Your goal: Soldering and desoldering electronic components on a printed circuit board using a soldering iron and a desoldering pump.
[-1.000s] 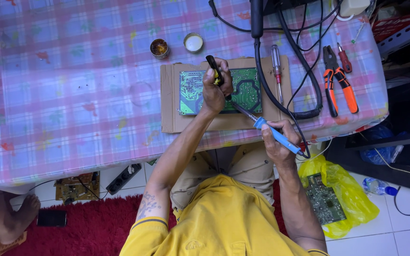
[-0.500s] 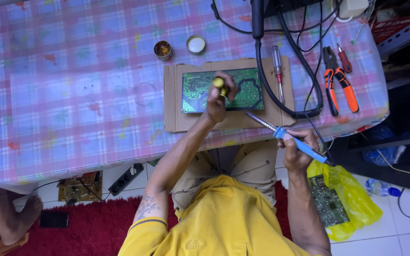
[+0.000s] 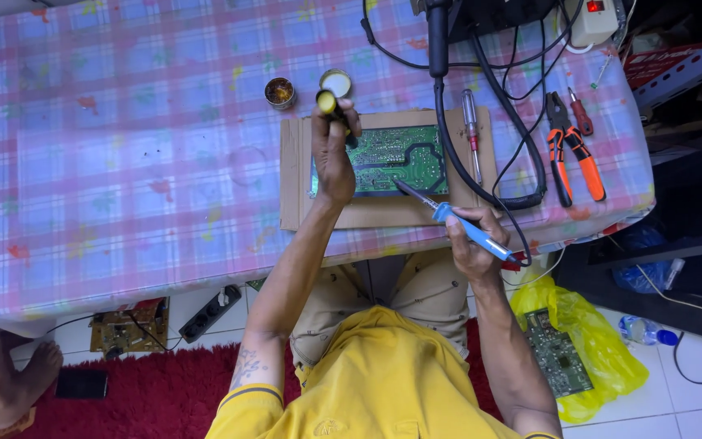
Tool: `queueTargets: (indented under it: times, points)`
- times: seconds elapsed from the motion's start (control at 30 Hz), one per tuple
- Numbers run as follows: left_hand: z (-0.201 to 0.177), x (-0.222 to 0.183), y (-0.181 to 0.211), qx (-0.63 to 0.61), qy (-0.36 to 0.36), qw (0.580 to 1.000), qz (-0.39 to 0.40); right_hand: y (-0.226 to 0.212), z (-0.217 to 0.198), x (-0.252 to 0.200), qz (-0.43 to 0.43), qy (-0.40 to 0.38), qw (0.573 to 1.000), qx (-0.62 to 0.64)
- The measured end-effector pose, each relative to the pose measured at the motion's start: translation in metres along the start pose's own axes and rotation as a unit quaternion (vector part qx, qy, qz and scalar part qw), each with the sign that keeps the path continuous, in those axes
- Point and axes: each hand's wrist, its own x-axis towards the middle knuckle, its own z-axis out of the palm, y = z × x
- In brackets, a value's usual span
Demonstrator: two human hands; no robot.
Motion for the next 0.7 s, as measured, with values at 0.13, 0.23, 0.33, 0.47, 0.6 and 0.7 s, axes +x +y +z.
queueTargets:
  times: [0.13,0.23,0.33,0.47,0.6,0.7]
  points:
    - [-0.007,-0.005,-0.023,-0.023,-0.035,0.999,0.021,-0.007,0.002,0.01,-0.001,-0.01,1.0,-0.007]
    - [-0.003,-0.005,-0.021,-0.054,-0.017,0.998,0.004,-0.005,-0.001,0.012,-0.03,-0.026,0.999,-0.008]
    - [-0.009,-0.011,-0.037,-0.076,-0.018,0.997,-0.023,-0.007,-0.005,0.015,-0.027,-0.047,0.998,0.014]
    - [-0.007,-0.016,-0.042,-0.105,-0.013,0.989,-0.101,-0.021,-0.009,0.027,-0.055,-0.089,0.994,-0.013]
    - [-0.009,-0.02,-0.06,-0.152,-0.023,0.975,-0.158,-0.018,-0.01,0.038,-0.057,-0.134,0.989,0.01]
    - [-0.006,-0.029,-0.066,-0.123,-0.028,0.981,-0.144,-0.028,-0.011,0.047,-0.06,-0.142,0.988,0.018]
